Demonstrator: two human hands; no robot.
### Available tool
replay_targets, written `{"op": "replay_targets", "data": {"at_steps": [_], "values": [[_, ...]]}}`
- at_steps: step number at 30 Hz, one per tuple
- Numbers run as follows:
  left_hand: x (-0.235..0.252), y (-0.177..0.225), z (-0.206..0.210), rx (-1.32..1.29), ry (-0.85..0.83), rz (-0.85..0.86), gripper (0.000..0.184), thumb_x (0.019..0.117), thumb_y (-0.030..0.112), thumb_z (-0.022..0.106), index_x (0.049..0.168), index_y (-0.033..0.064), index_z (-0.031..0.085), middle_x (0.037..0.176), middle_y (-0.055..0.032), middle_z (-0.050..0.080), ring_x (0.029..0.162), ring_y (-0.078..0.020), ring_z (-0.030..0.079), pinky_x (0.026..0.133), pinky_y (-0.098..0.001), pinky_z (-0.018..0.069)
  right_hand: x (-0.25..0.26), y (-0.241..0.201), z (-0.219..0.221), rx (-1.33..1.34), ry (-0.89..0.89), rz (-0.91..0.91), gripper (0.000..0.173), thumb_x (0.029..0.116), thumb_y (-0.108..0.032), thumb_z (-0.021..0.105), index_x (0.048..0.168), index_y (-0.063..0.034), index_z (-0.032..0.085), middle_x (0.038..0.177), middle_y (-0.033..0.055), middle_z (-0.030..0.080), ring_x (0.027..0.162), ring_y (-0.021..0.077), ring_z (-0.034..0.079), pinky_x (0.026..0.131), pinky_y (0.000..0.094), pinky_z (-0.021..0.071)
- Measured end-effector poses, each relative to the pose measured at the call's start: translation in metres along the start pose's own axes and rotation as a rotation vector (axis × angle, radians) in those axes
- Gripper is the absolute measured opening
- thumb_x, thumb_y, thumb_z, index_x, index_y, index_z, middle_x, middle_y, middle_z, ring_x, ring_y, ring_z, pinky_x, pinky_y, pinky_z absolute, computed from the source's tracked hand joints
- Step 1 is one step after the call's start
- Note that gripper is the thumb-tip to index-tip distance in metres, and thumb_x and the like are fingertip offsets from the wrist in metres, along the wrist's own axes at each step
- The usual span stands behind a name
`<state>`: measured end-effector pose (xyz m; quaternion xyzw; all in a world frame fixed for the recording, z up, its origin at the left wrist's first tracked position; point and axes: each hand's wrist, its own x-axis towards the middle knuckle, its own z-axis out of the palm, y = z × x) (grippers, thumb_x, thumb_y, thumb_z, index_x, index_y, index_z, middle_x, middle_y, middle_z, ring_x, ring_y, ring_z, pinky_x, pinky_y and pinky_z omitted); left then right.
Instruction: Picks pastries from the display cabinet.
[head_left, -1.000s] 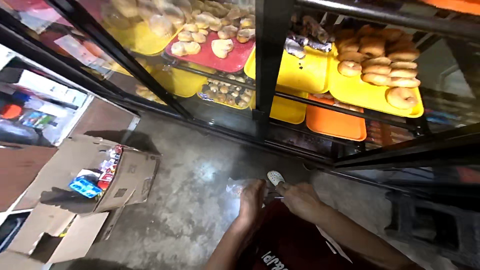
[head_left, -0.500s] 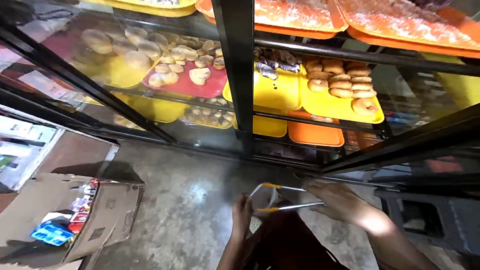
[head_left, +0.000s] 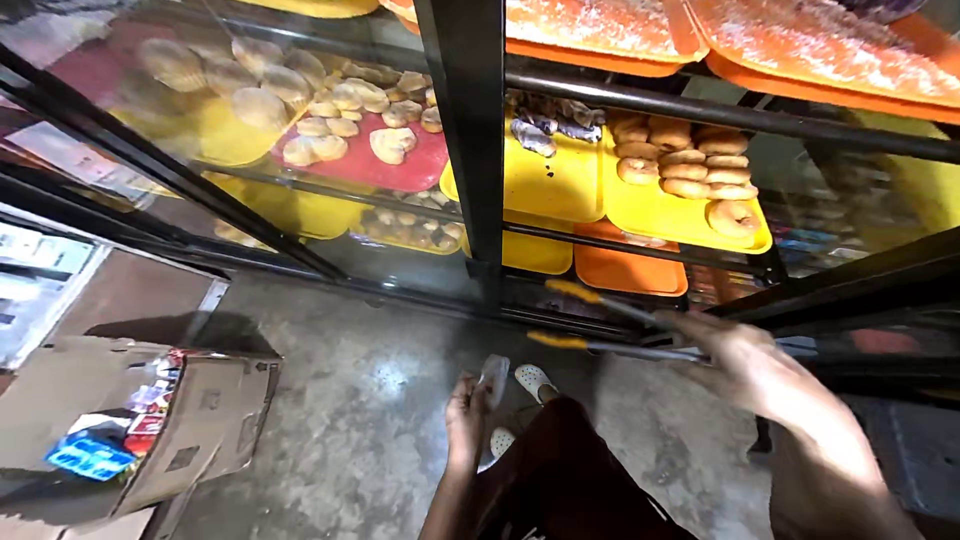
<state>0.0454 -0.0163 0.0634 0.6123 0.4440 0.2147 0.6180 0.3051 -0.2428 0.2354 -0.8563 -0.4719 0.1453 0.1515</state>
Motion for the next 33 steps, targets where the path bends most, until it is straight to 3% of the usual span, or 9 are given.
{"op": "replay_targets", "data": {"at_steps": [4, 10, 19, 33], "values": [[-0.008, 0.0, -0.002, -0.08, 0.028, -0.025, 0.009, 0.1, 0.002, 0.054, 0.096, -0.0006, 0.061, 0.067, 0.0059, 0.06, 0.054, 0.001, 0.055, 0.054, -0.017, 0.0494, 0.022, 0.008, -0.008, -0.149, 0.171, 0.086, 0.049, 0.0951, -0.033, 0.07, 0.137, -0.0081, 0.062, 0.104, 0.0192, 0.071, 0.086, 0.0419, 0.069, 0.073, 0.0674, 0.0519], [-0.022, -0.015, -0.002, -0.097, 0.039, -0.066, 0.009, 0.0997, 0.004, 0.055, 0.099, -0.0016, 0.062, 0.066, 0.006, 0.059, 0.054, 0.0011, 0.055, 0.054, -0.0175, 0.0498, 0.046, 0.002, -0.005, -0.167, 0.206, 0.154, 0.061, 0.0936, -0.031, 0.075, 0.146, -0.0072, 0.053, 0.117, 0.0249, 0.068, 0.094, 0.049, 0.068, 0.077, 0.073, 0.0494], [-0.034, -0.026, -0.012, -0.121, 0.066, -0.123, 0.009, 0.0997, 0.002, 0.055, 0.096, -0.0009, 0.063, 0.065, 0.0043, 0.059, 0.051, -0.0002, 0.053, 0.051, -0.0173, 0.0474, 0.063, -0.009, 0.013, -0.193, 0.146, 0.125, 0.052, 0.0969, -0.031, 0.07, 0.142, -0.0086, 0.058, 0.107, 0.0217, 0.07, 0.086, 0.0444, 0.069, 0.074, 0.068, 0.051], [-0.03, -0.009, -0.019, -0.045, 0.007, -0.088, 0.01, 0.1011, 0.004, 0.056, 0.097, -0.003, 0.062, 0.065, 0.0025, 0.059, 0.05, -0.0014, 0.051, 0.05, -0.0191, 0.0459, 0.037, -0.01, 0.01, -0.212, 0.134, 0.242, 0.06, 0.0948, -0.034, 0.073, 0.146, -0.0086, 0.054, 0.118, 0.0215, 0.068, 0.096, 0.0438, 0.069, 0.08, 0.0661, 0.0523]]}}
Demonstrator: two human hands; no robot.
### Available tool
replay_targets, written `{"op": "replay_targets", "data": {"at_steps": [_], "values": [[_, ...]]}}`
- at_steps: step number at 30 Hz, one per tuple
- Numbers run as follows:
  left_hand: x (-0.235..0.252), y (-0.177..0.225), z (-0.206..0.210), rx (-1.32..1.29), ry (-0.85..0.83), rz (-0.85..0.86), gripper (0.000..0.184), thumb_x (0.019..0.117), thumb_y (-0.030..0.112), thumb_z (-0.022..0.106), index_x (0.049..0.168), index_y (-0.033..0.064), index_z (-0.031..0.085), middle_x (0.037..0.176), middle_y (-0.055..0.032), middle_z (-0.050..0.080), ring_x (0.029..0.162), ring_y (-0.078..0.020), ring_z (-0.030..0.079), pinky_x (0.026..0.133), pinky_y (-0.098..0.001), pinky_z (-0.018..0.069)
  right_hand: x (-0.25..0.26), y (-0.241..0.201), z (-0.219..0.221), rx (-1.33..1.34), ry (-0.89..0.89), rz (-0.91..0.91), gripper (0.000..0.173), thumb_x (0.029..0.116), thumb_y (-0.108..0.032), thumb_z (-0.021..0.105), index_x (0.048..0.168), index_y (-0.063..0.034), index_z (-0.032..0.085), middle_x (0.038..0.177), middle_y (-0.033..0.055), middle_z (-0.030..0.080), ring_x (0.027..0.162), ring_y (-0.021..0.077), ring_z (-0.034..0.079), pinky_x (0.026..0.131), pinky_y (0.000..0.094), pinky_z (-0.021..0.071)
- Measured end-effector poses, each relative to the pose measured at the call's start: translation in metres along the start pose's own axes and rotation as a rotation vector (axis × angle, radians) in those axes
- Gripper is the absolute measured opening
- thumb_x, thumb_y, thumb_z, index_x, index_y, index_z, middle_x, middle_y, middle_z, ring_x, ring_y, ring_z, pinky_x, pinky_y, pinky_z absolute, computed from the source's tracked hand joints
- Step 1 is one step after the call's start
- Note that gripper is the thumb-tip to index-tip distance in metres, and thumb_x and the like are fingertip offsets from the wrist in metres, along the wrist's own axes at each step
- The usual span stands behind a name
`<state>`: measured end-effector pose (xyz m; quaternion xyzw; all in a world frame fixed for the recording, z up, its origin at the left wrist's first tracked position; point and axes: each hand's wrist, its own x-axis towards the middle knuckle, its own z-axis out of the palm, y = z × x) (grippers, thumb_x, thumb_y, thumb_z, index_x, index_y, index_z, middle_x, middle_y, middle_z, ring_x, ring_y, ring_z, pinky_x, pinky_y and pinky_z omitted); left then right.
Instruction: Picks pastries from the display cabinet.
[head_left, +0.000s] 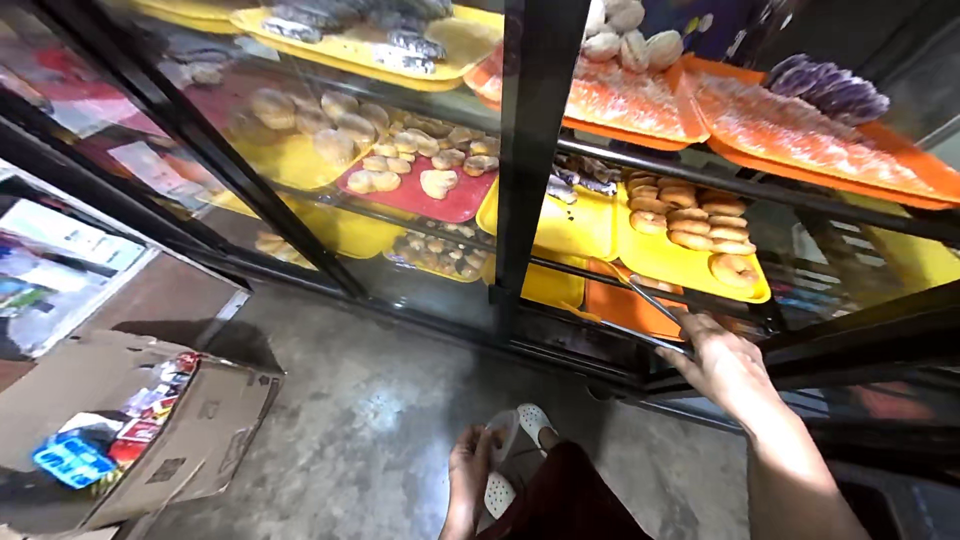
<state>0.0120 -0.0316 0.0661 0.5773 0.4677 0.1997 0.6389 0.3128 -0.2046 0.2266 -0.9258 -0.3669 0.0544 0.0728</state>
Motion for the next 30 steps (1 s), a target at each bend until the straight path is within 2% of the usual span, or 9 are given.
{"op": "replay_targets", "data": {"at_steps": [7, 14, 20, 26, 30], "values": [[0.0, -0.003, -0.001, -0.008, -0.057, 0.022, 0.01, 0.1004, 0.005, 0.058, 0.094, -0.0004, 0.063, 0.062, 0.0036, 0.056, 0.049, -0.0018, 0.051, 0.05, -0.019, 0.0459, -0.012, -0.005, 0.003, 0.023, -0.026, 0.04, 0.063, 0.0938, -0.034, 0.074, 0.148, -0.0083, 0.052, 0.12, 0.0212, 0.068, 0.098, 0.0433, 0.069, 0.083, 0.0649, 0.0522], [-0.008, 0.003, -0.013, 0.038, -0.092, -0.004, 0.012, 0.101, 0.006, 0.059, 0.098, -0.0041, 0.063, 0.068, 0.0, 0.06, 0.053, -0.003, 0.053, 0.052, -0.0204, 0.0477, -0.02, -0.015, 0.014, 0.027, -0.033, 0.011, 0.065, 0.0929, -0.031, 0.076, 0.148, -0.0079, 0.052, 0.121, 0.0229, 0.067, 0.1, 0.0455, 0.068, 0.083, 0.068, 0.0512], [-0.014, 0.003, -0.034, 0.033, -0.057, -0.059, 0.013, 0.1015, 0.008, 0.06, 0.102, -0.0045, 0.064, 0.072, -0.0023, 0.06, 0.056, -0.0057, 0.054, 0.055, -0.0233, 0.0489, -0.016, -0.042, 0.016, 0.014, -0.104, -0.066, 0.063, 0.0929, -0.029, 0.076, 0.147, -0.0078, 0.053, 0.121, 0.0243, 0.067, 0.1, 0.0473, 0.068, 0.084, 0.0701, 0.0499], [-0.025, -0.006, -0.056, 0.034, -0.013, -0.088, 0.014, 0.1018, 0.01, 0.06, 0.102, -0.0036, 0.064, 0.07, -0.0014, 0.06, 0.053, -0.0048, 0.052, 0.054, -0.0228, 0.0473, -0.01, -0.078, 0.021, -0.019, -0.177, -0.158, 0.064, 0.0919, -0.03, 0.077, 0.147, -0.0079, 0.054, 0.122, 0.0225, 0.067, 0.101, 0.0452, 0.068, 0.085, 0.0689, 0.0507], [-0.033, -0.015, -0.067, -0.001, 0.019, -0.107, 0.013, 0.1008, 0.009, 0.062, 0.101, -0.0034, 0.064, 0.068, -0.0004, 0.059, 0.053, -0.0048, 0.052, 0.054, -0.0232, 0.0481, -0.006, -0.101, 0.024, -0.073, -0.251, -0.201, 0.066, 0.0934, -0.033, 0.075, 0.15, -0.0103, 0.051, 0.13, 0.02, 0.065, 0.108, 0.0441, 0.067, 0.089, 0.0673, 0.0503]]}}
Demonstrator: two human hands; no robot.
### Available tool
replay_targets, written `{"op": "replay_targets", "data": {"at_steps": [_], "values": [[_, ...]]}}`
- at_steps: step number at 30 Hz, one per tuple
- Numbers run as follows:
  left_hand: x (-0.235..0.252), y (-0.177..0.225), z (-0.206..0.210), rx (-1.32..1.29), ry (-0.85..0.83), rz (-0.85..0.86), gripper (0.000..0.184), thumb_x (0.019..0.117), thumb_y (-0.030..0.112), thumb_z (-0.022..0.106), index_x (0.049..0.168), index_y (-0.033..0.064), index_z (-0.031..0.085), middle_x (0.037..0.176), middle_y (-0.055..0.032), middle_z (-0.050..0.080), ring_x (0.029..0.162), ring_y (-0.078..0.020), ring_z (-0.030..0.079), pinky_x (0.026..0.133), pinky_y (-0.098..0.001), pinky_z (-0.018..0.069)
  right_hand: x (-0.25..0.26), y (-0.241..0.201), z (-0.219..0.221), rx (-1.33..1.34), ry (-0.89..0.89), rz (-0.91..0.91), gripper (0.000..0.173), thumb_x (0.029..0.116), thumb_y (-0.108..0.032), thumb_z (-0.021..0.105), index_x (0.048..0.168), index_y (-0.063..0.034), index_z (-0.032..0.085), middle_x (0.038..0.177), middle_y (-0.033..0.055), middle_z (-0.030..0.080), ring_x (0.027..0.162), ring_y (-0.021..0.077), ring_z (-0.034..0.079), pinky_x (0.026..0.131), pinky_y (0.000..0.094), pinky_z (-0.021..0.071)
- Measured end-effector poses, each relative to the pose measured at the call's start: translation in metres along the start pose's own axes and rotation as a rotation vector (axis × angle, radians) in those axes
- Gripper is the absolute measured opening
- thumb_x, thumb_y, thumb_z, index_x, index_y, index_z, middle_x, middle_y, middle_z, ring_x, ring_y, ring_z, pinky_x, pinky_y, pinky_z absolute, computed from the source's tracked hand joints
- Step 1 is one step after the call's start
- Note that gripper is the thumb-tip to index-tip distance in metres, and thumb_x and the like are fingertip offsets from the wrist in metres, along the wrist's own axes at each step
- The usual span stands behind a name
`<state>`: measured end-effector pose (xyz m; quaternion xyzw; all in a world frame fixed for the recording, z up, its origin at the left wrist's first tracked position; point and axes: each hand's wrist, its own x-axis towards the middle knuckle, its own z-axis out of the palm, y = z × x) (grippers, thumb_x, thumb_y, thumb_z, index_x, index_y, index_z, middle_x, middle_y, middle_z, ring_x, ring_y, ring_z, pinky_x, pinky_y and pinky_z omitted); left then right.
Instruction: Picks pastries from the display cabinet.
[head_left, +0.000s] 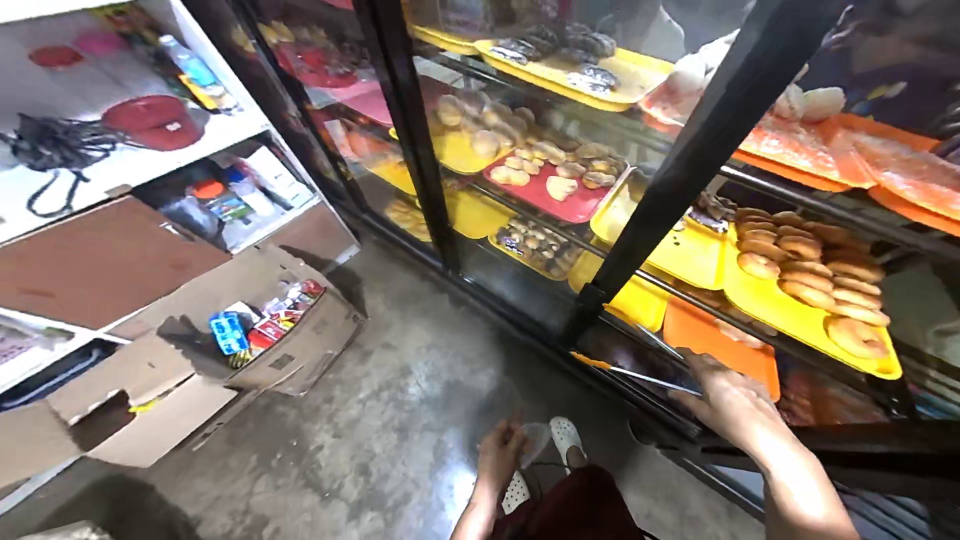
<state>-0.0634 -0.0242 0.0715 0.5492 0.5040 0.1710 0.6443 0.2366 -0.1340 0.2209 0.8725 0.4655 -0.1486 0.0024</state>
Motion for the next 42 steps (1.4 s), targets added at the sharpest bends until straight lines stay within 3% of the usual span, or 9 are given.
{"op": "replay_targets", "data": {"at_steps": [7, 17, 30, 37, 42], "values": [[-0.003, -0.012, -0.01, -0.025, 0.023, -0.041, 0.014, 0.1012, 0.009, 0.062, 0.104, -0.0036, 0.066, 0.071, -0.0029, 0.064, 0.055, -0.006, 0.055, 0.055, -0.0237, 0.0487, 0.005, -0.018, 0.004, -0.043, -0.052, -0.014, 0.068, 0.0931, -0.034, 0.075, 0.151, -0.01, 0.049, 0.136, 0.0192, 0.063, 0.109, 0.043, 0.067, 0.091, 0.0656, 0.0508], [0.002, -0.011, -0.005, 0.023, -0.017, -0.034, 0.015, 0.1013, 0.01, 0.062, 0.104, -0.004, 0.067, 0.074, -0.0042, 0.065, 0.058, -0.007, 0.057, 0.057, -0.0251, 0.0499, 0.003, -0.009, 0.006, -0.031, -0.064, 0.019, 0.067, 0.0939, -0.034, 0.074, 0.151, -0.0089, 0.049, 0.137, 0.0202, 0.062, 0.117, 0.0421, 0.064, 0.096, 0.0652, 0.0487], [0.016, 0.002, 0.015, 0.095, -0.108, -0.023, 0.013, 0.1016, 0.009, 0.06, 0.102, -0.003, 0.066, 0.07, -0.001, 0.062, 0.054, -0.0044, 0.053, 0.053, -0.0222, 0.0466, -0.008, 0.03, 0.017, 0.039, 0.045, 0.058, 0.057, 0.0949, -0.032, 0.073, 0.146, -0.0111, 0.057, 0.127, 0.0184, 0.068, 0.109, 0.0416, 0.068, 0.09, 0.0665, 0.0508], [0.02, 0.006, 0.022, 0.125, -0.14, -0.015, 0.014, 0.1022, 0.009, 0.059, 0.101, -0.0034, 0.066, 0.07, -0.0008, 0.062, 0.054, -0.004, 0.053, 0.054, -0.0219, 0.0471, -0.012, 0.037, 0.017, 0.074, 0.024, 0.097, 0.058, 0.0957, -0.034, 0.071, 0.146, -0.0107, 0.055, 0.129, 0.0193, 0.066, 0.11, 0.042, 0.067, 0.091, 0.0654, 0.0509], [0.018, 0.008, 0.027, 0.145, -0.144, 0.012, 0.014, 0.1019, 0.007, 0.058, 0.1, -0.0042, 0.066, 0.069, 0.0002, 0.061, 0.053, -0.0026, 0.052, 0.052, -0.0207, 0.0459, -0.015, 0.049, 0.02, 0.121, 0.119, 0.059, 0.054, 0.0967, -0.034, 0.069, 0.144, -0.012, 0.058, 0.125, 0.0179, 0.069, 0.106, 0.041, 0.069, 0.088, 0.0658, 0.0513]]}}
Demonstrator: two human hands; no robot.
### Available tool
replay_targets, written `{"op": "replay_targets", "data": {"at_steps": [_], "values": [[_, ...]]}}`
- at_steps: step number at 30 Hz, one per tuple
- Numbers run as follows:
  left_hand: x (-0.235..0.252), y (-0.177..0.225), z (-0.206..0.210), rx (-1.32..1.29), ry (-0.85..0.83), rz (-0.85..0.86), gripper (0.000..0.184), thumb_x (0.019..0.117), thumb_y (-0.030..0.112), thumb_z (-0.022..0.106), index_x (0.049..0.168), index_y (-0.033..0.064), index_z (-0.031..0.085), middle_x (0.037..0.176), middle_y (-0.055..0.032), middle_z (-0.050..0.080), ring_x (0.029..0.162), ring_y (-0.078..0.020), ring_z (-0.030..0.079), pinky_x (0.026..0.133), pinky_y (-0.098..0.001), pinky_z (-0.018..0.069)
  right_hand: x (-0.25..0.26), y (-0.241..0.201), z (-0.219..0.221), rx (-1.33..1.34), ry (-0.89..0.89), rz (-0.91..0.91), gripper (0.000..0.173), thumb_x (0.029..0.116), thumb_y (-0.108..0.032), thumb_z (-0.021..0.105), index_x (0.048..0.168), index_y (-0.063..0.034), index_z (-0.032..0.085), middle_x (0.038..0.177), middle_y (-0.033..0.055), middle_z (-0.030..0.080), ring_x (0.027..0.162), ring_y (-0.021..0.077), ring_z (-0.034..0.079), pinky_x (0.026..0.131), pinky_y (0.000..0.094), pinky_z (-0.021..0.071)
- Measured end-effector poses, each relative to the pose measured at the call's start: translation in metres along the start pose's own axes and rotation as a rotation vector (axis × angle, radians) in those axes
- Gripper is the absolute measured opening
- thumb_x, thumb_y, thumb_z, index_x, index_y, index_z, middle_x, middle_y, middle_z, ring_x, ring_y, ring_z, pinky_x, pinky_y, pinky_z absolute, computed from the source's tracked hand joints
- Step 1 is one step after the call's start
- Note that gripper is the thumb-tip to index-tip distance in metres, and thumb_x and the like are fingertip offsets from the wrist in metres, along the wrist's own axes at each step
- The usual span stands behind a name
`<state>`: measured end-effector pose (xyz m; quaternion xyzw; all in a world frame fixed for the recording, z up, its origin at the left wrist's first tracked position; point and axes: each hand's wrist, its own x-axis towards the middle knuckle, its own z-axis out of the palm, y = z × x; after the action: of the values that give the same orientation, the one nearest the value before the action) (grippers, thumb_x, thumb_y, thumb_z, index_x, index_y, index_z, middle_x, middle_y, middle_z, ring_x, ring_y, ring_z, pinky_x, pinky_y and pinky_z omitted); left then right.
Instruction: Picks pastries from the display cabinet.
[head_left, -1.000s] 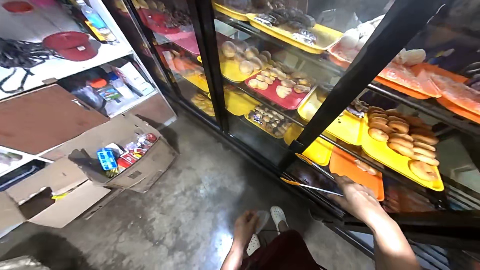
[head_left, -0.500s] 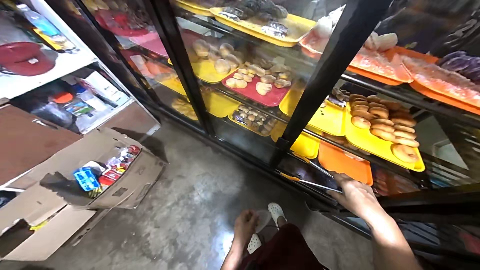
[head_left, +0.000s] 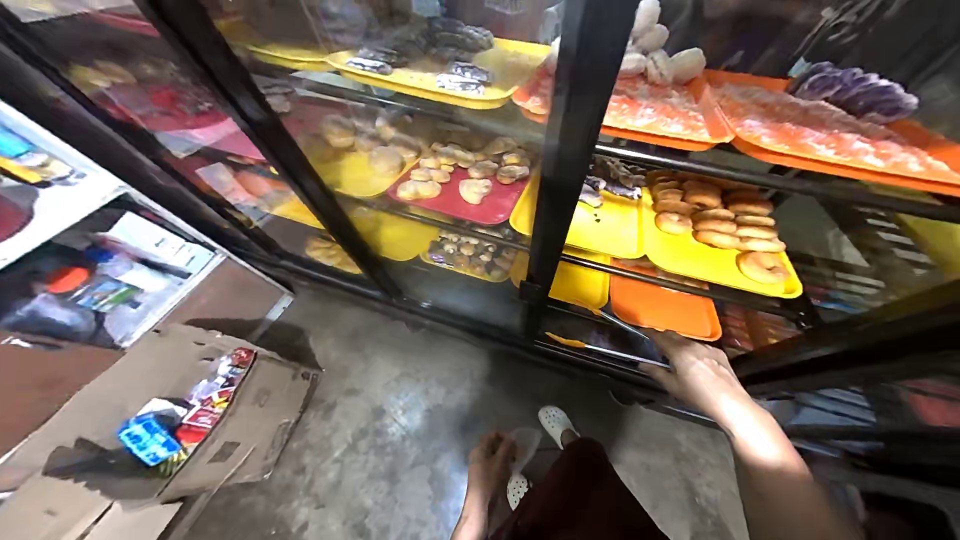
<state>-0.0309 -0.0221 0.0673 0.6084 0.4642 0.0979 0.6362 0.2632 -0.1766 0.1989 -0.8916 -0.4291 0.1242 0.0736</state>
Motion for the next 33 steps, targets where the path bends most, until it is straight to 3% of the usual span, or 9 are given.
{"op": "replay_targets", "data": {"at_steps": [5, 9, 13, 18, 21, 24, 27, 33], "values": [[0.002, 0.001, 0.003, 0.028, 0.006, 0.005, 0.013, 0.1014, 0.007, 0.059, 0.099, -0.004, 0.066, 0.067, 0.0005, 0.061, 0.051, -0.0019, 0.051, 0.05, -0.0198, 0.0452, -0.006, 0.026, -0.006, 0.095, 0.251, -0.003, 0.051, 0.0949, -0.032, 0.07, 0.14, -0.0106, 0.061, 0.111, 0.0172, 0.071, 0.09, 0.0386, 0.071, 0.076, 0.0639, 0.0539], [0.004, 0.0, 0.004, 0.022, 0.004, -0.004, 0.012, 0.1014, 0.007, 0.06, 0.099, -0.0038, 0.065, 0.066, 0.0006, 0.059, 0.051, -0.0023, 0.05, 0.05, -0.0196, 0.044, 0.002, 0.044, -0.025, 0.083, 0.37, 0.101, 0.047, 0.0972, -0.029, 0.069, 0.138, -0.0076, 0.061, 0.111, 0.0214, 0.07, 0.092, 0.0437, 0.069, 0.077, 0.0677, 0.0515], [0.003, 0.002, 0.006, 0.003, 0.022, -0.007, 0.012, 0.1014, 0.006, 0.059, 0.097, -0.0033, 0.065, 0.064, 0.0018, 0.06, 0.049, -0.0006, 0.05, 0.048, -0.0179, 0.0443, 0.053, 0.053, -0.054, -0.001, 0.445, 0.184, 0.045, 0.099, -0.024, 0.068, 0.139, -0.0047, 0.059, 0.112, 0.0292, 0.067, 0.095, 0.0528, 0.067, 0.074, 0.0727, 0.0484], [0.009, 0.003, 0.007, -0.058, 0.058, -0.021, 0.011, 0.101, 0.004, 0.058, 0.096, -0.0019, 0.066, 0.064, 0.0026, 0.06, 0.05, -0.0011, 0.051, 0.049, -0.0184, 0.0448, 0.156, 0.07, -0.079, -0.071, 0.378, 0.336, 0.042, 0.1013, -0.022, 0.061, 0.136, 0.0015, 0.058, 0.126, 0.0356, 0.061, 0.107, 0.0593, 0.062, 0.082, 0.0759, 0.0468], [0.015, 0.006, 0.011, -0.094, 0.096, -0.031, 0.012, 0.1002, 0.001, 0.057, 0.094, -0.0028, 0.067, 0.064, 0.002, 0.06, 0.049, -0.0012, 0.05, 0.048, -0.0183, 0.0431, 0.204, 0.077, -0.084, -0.151, 0.326, 0.393, 0.037, 0.1014, -0.02, 0.058, 0.125, 0.0085, 0.061, 0.121, 0.0381, 0.063, 0.11, 0.06, 0.061, 0.083, 0.0752, 0.0464], [0.022, 0.008, 0.016, -0.122, 0.133, -0.04, 0.012, 0.0993, -0.001, 0.058, 0.092, -0.0024, 0.067, 0.065, 0.0021, 0.061, 0.049, -0.0005, 0.049, 0.047, -0.0175, 0.0431, 0.241, 0.087, -0.076, -0.171, 0.354, 0.35, 0.041, 0.1034, -0.019, 0.055, 0.138, 0.0033, 0.055, 0.133, 0.0359, 0.058, 0.123, 0.0575, 0.056, 0.092, 0.0758, 0.0433], [0.028, 0.015, 0.02, -0.145, 0.146, -0.057, 0.012, 0.0994, 0.0, 0.058, 0.091, -0.0012, 0.067, 0.064, 0.0023, 0.061, 0.048, -0.0009, 0.05, 0.046, -0.0175, 0.0427, 0.261, 0.089, -0.078, -0.137, 0.273, 0.369, 0.047, 0.1046, -0.021, 0.052, 0.146, 0.0021, 0.049, 0.144, 0.0351, 0.051, 0.137, 0.056, 0.044, 0.104, 0.0785, 0.0321], [0.039, 0.022, 0.026, -0.214, 0.168, -0.041, 0.013, 0.1, 0.0, 0.057, 0.091, -0.0019, 0.066, 0.063, 0.0017, 0.058, 0.047, -0.0017, 0.048, 0.046, -0.018, 0.042, 0.25, 0.084, -0.099, -0.038, 0.26, 0.362, 0.045, 0.1065, -0.026, 0.05, 0.14, 0.0034, 0.055, 0.142, 0.033, 0.054, 0.136, 0.0516, 0.047, 0.108, 0.0751, 0.0319]]}}
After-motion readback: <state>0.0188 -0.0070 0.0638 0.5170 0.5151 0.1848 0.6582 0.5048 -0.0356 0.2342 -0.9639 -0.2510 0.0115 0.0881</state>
